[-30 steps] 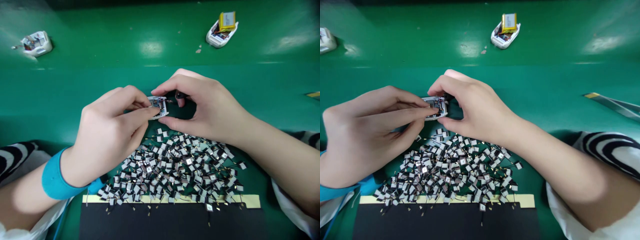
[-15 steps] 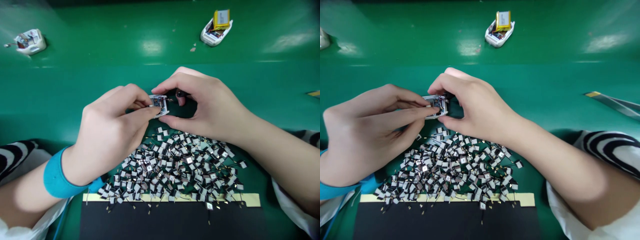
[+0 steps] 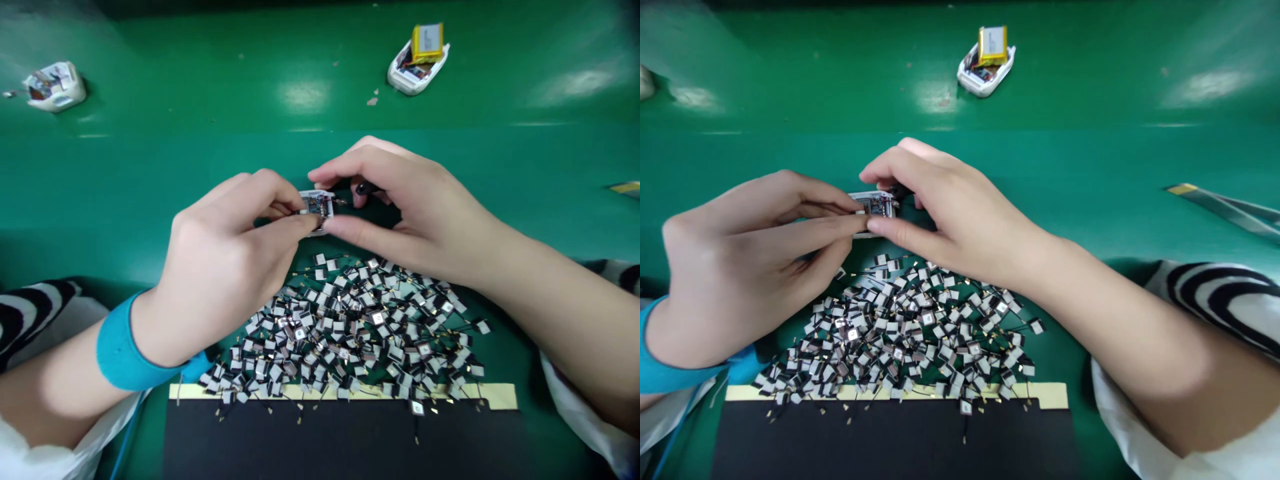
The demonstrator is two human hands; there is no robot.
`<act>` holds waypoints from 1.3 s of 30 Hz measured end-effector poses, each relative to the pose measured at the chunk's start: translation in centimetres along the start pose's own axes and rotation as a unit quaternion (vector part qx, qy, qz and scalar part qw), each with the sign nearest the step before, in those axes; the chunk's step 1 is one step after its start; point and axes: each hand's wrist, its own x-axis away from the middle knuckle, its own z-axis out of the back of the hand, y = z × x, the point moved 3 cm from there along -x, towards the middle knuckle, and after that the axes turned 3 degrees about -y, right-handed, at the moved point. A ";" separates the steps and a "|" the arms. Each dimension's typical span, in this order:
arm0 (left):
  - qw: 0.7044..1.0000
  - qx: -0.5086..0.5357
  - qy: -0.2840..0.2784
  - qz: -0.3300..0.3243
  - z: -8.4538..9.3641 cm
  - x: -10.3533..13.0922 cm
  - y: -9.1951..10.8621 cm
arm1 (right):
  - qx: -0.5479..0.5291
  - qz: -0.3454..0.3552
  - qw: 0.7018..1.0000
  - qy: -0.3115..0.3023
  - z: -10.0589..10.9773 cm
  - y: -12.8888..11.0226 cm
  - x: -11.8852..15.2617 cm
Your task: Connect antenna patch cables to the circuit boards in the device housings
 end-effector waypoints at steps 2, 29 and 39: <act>1.000 0.003 0.008 -0.007 0.0 0.0 -0.1 | -0.021 -0.006 0.999 0.029 0.4 0.1 0.2; 1.000 0.011 -0.002 -0.027 -0.3 0.3 -0.5 | 0.047 0.067 0.970 0.227 0.1 -2.4 0.8; 0.999 0.029 0.006 -0.027 -0.4 0.3 -0.7 | 0.066 0.045 0.972 0.221 -0.3 -2.9 0.8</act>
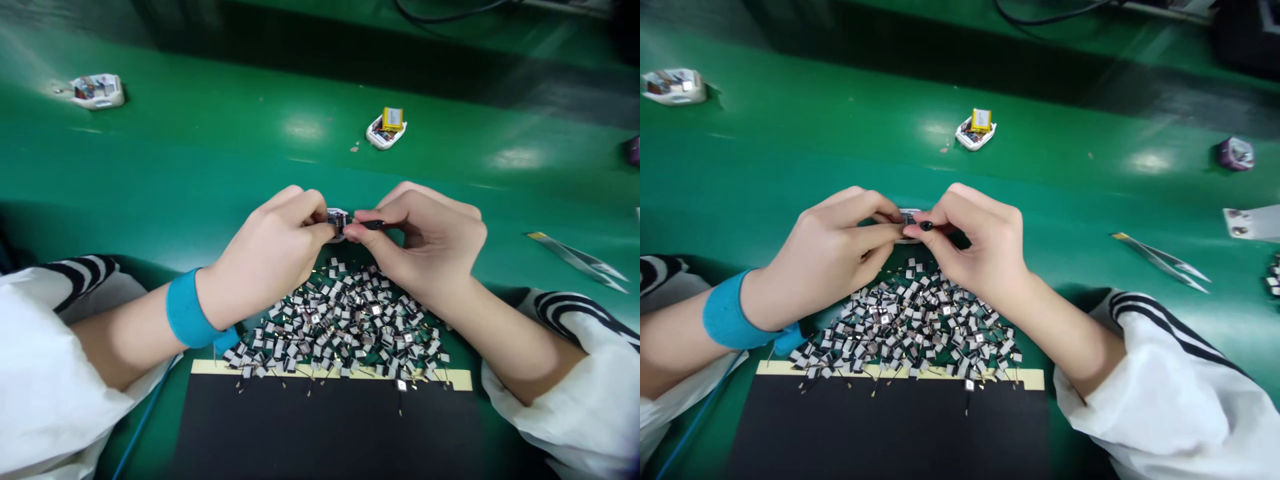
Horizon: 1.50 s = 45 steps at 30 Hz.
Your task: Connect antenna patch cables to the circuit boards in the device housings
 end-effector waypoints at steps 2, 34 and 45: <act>1.000 0.008 0.002 0.006 0.0 0.0 0.0 | -0.004 -0.004 1.000 -0.002 -0.1 0.1 0.1; 0.996 0.079 0.032 0.025 0.4 0.6 0.6 | 0.012 -0.084 0.989 -0.118 0.9 2.6 -1.1; 0.980 0.193 -0.043 0.022 -0.7 -0.7 -3.0 | 0.226 0.075 0.957 -0.168 -0.6 0.6 -1.0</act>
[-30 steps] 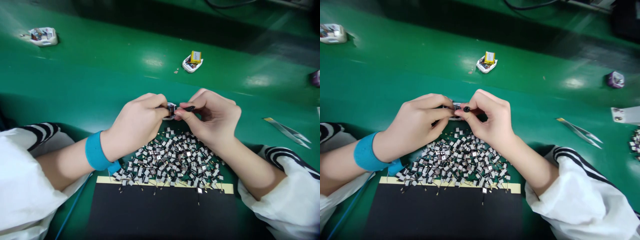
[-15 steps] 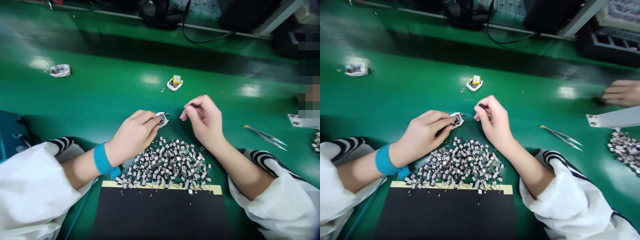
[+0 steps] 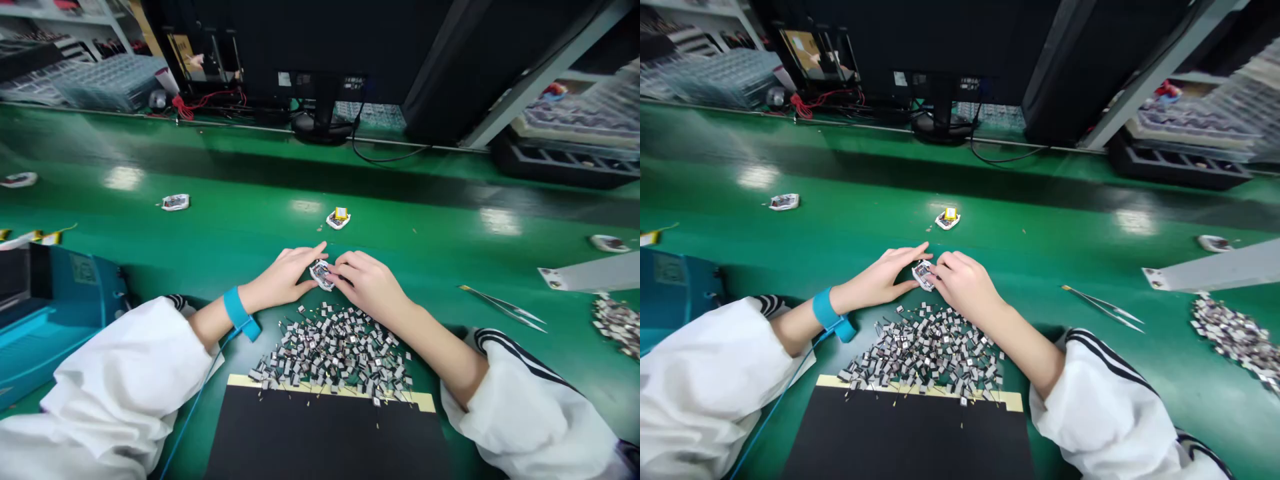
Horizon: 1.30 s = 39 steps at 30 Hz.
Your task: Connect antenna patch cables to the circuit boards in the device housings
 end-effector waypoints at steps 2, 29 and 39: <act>1.000 0.008 0.003 0.005 -0.1 -0.1 -0.2 | 0.062 0.014 0.998 0.007 0.2 -0.7 -0.1; 0.976 0.202 0.078 -0.040 -0.1 0.6 1.2 | 0.085 0.065 0.989 0.102 1.0 -1.7 -0.1; 0.985 0.086 0.147 -0.028 0.3 0.9 1.6 | 0.051 0.054 0.992 0.100 1.4 -1.9 0.0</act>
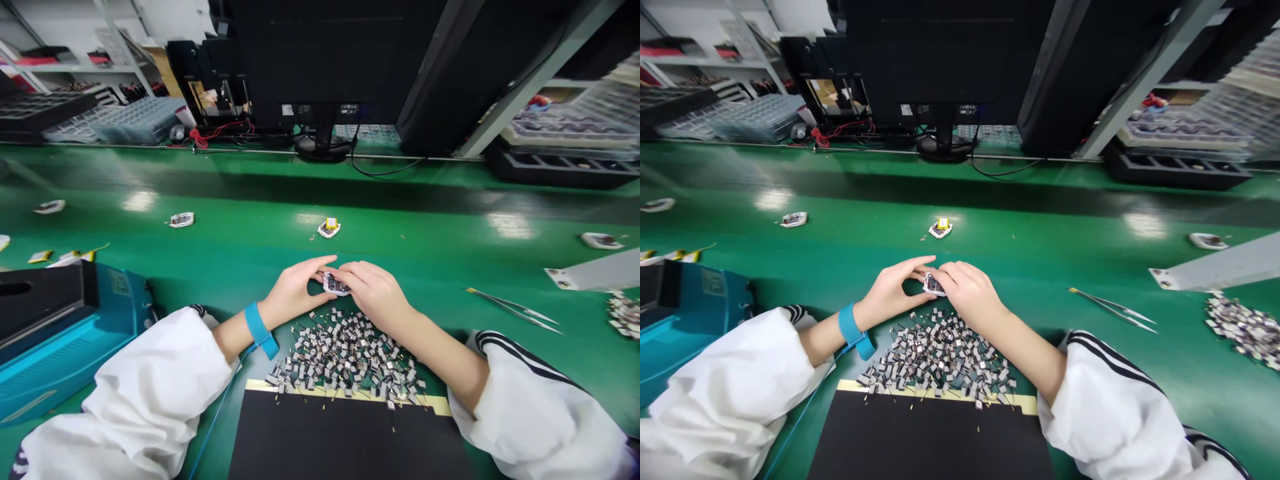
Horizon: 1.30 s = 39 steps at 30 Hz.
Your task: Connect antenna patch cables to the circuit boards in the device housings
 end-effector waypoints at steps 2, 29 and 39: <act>0.999 -0.044 0.012 -0.017 0.1 0.0 0.2 | 0.042 0.005 0.999 0.003 0.1 -0.1 -0.2; 0.998 0.018 0.057 0.030 0.0 0.2 0.8 | -0.375 -0.233 0.893 0.087 -1.5 1.7 -0.3; 0.993 0.075 0.054 0.078 0.1 0.5 0.0 | -0.189 -0.090 0.978 0.003 -0.9 1.0 0.0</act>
